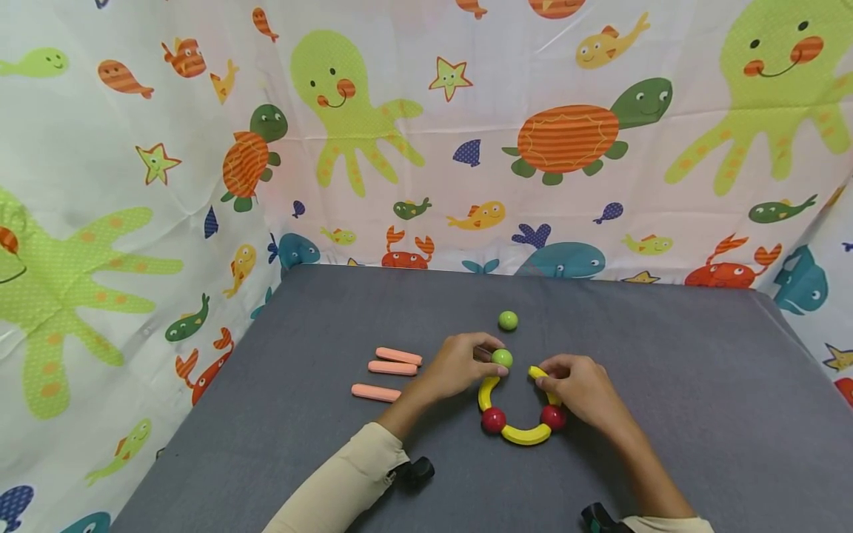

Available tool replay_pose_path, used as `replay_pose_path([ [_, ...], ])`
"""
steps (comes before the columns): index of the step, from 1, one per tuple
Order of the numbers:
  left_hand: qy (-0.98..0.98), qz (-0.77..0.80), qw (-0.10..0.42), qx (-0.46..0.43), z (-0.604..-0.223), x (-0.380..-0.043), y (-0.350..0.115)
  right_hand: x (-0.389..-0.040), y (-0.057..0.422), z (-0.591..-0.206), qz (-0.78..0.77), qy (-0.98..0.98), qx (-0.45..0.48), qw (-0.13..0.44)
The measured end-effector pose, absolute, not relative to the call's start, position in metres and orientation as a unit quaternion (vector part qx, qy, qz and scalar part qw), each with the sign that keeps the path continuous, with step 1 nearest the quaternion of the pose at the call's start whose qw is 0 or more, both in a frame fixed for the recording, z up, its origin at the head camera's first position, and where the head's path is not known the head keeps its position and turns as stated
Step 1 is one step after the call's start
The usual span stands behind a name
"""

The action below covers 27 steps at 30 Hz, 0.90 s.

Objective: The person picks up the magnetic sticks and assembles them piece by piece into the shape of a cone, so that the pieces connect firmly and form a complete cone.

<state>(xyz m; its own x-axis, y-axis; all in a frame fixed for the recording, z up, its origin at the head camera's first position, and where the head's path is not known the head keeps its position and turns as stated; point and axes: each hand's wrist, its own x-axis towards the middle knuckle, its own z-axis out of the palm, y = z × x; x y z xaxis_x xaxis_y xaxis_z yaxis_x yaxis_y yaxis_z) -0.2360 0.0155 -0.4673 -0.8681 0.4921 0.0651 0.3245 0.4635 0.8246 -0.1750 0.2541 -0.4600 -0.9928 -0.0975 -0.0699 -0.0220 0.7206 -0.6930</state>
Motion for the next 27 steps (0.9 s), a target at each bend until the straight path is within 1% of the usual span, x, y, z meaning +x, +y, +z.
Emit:
replay_pose_path([
  [9, 0.848, 0.445, 0.101, 0.27, -0.472, -0.238, 0.019, -0.175, 0.252, -0.46, -0.375, 0.925, -0.032, 0.049],
  [17, 0.851, 0.43, 0.115, 0.28, -0.472, -0.237, 0.024, -0.174, 0.25, -0.459, -0.378, 0.924, -0.037, 0.048],
  [27, 0.852, 0.424, 0.108, 0.287, -0.473, -0.236, 0.028, -0.175, 0.248, -0.458, -0.371, 0.927, -0.04, 0.046],
])
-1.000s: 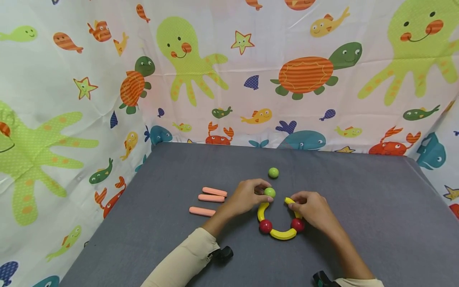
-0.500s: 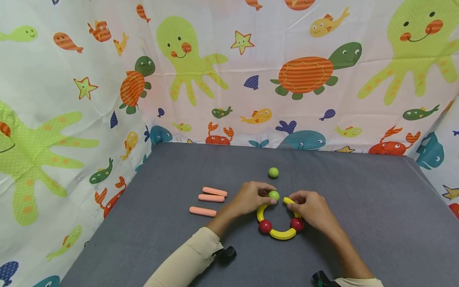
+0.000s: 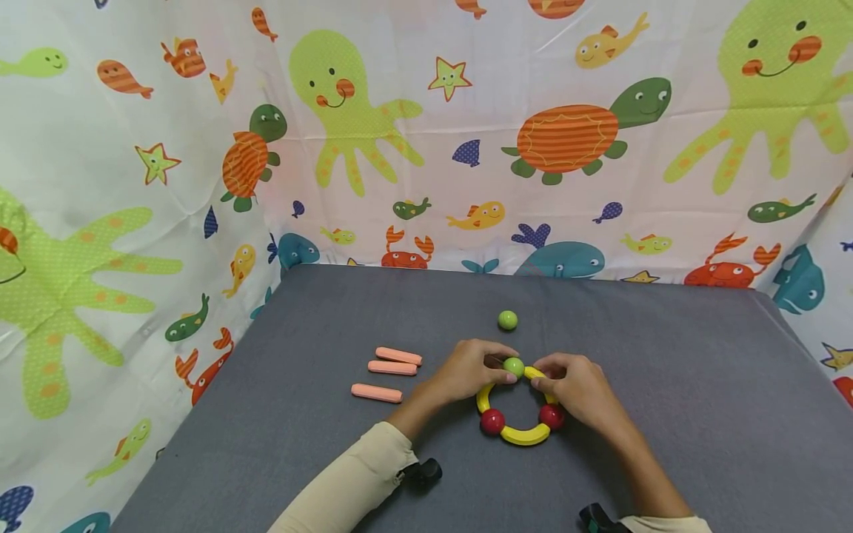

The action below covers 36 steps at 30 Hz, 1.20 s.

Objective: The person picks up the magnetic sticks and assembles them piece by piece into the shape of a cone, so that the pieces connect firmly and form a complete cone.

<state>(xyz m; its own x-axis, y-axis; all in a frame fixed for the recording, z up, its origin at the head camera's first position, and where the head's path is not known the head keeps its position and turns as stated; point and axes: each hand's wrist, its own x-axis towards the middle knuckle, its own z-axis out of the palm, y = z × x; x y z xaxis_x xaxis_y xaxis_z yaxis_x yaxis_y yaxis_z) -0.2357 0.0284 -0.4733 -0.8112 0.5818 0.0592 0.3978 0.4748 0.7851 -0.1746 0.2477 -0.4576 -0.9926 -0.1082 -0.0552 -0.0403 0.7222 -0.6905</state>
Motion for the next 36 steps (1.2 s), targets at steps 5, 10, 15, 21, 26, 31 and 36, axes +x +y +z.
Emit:
replay_pose_path([
  [5, 0.851, 0.425, 0.109, 0.29, -0.474, -0.235, 0.029, -0.175, 0.247, -0.459, -0.372, 0.926, -0.036, 0.046],
  [10, 0.846, 0.436, 0.116, 0.286, -0.475, -0.233, 0.027, -0.175, 0.248, -0.46, -0.373, 0.926, -0.036, 0.05],
  [15, 0.842, 0.448, 0.115, 0.279, -0.475, -0.231, 0.024, -0.175, 0.248, -0.46, -0.373, 0.926, -0.04, 0.05],
  [21, 0.832, 0.468, 0.117, 0.272, -0.477, -0.23, 0.017, -0.174, 0.247, -0.46, -0.369, 0.927, -0.044, 0.046],
  [26, 0.83, 0.476, 0.109, 0.269, -0.478, -0.229, 0.012, -0.174, 0.247, -0.46, -0.368, 0.928, -0.047, 0.042],
  [31, 0.838, 0.467, 0.115, 0.259, -0.477, -0.226, 0.007, -0.174, 0.247, -0.46, -0.367, 0.928, -0.049, 0.039],
  [36, 0.857, 0.442, 0.102, 0.246, -0.474, -0.222, 0.006, -0.175, 0.247, -0.461, -0.371, 0.927, -0.045, 0.037],
])
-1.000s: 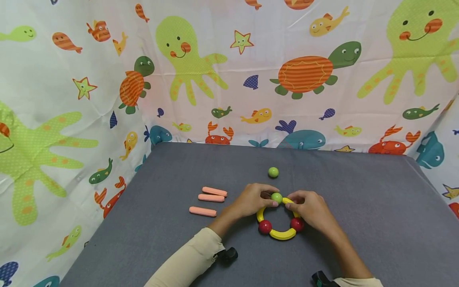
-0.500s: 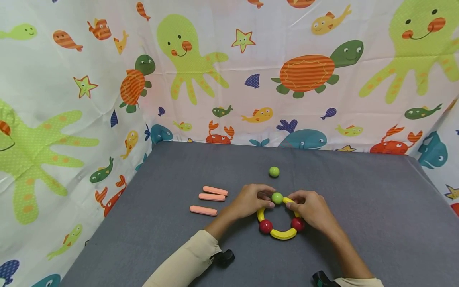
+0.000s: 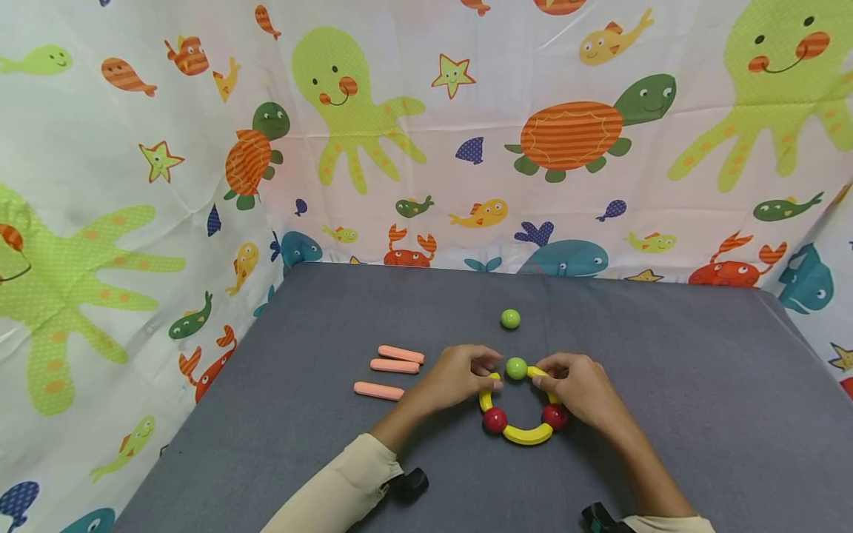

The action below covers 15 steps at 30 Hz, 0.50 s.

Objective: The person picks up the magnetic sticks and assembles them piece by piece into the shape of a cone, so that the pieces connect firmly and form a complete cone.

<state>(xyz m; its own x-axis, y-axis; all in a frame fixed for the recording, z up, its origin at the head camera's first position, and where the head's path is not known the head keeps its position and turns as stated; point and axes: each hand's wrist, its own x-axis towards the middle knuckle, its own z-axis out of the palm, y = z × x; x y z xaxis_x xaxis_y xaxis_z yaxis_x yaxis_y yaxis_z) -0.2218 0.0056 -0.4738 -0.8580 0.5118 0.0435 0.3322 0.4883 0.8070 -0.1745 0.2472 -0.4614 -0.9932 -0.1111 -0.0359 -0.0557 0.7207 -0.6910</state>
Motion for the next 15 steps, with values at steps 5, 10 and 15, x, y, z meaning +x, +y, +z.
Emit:
replay_pose_path([
  [5, 0.878, 0.419, 0.11, 0.203, -0.4707, -0.2153, 0.0066, -0.1746, 0.2474, -0.4627, -0.371, 0.927, -0.046, 0.035],
  [10, 0.883, 0.415, 0.12, 0.184, -0.4695, -0.2122, 0.0088, -0.1745, 0.2482, -0.463, -0.37, 0.927, -0.045, 0.039],
  [15, 0.873, 0.44, 0.101, 0.182, -0.4697, -0.2137, 0.011, -0.1746, 0.248, -0.4629, -0.368, 0.928, -0.043, 0.041],
])
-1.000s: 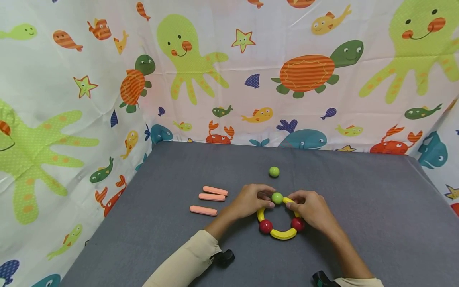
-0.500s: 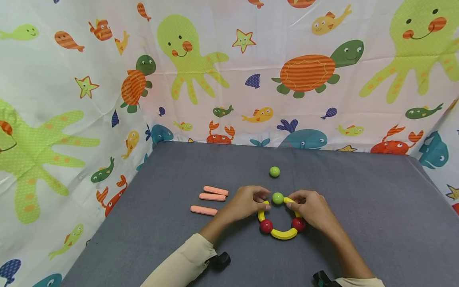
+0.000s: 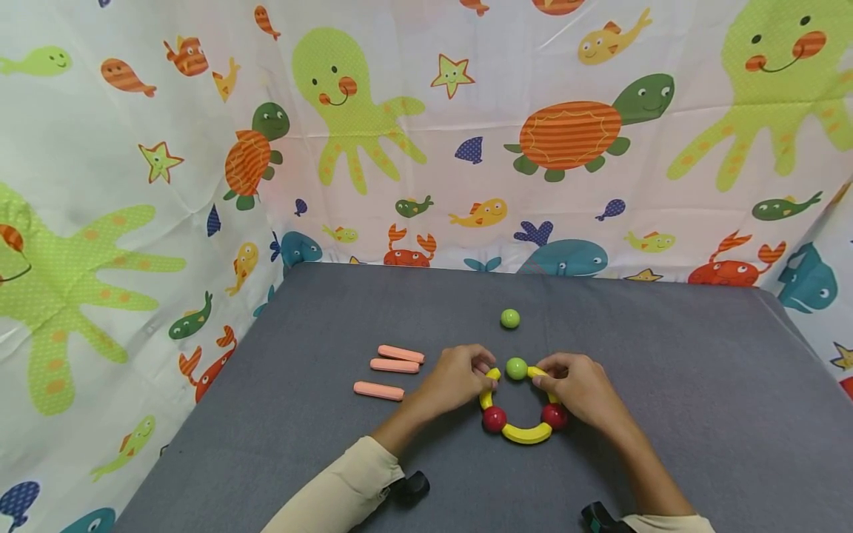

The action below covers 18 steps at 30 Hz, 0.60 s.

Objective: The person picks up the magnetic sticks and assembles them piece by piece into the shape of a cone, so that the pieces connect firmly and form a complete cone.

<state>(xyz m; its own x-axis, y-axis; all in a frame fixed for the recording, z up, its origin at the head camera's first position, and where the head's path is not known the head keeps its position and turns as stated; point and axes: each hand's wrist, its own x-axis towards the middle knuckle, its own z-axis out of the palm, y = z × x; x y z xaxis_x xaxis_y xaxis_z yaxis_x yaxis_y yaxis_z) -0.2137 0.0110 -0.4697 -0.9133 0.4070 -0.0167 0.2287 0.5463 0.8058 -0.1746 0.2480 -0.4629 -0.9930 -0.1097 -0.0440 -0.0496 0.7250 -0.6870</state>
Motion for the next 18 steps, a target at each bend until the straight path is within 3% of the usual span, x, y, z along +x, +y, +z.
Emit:
replay_pose_path([
  [8, 0.878, 0.429, 0.064, 0.204, -0.4669, -0.2171, 0.0122, -0.1744, 0.2481, -0.4628, -0.371, 0.927, -0.038, 0.042],
  [18, 0.886, 0.407, 0.08, 0.208, -0.4659, -0.2216, 0.0127, -0.1745, 0.2494, -0.4635, -0.376, 0.925, -0.035, 0.038],
])
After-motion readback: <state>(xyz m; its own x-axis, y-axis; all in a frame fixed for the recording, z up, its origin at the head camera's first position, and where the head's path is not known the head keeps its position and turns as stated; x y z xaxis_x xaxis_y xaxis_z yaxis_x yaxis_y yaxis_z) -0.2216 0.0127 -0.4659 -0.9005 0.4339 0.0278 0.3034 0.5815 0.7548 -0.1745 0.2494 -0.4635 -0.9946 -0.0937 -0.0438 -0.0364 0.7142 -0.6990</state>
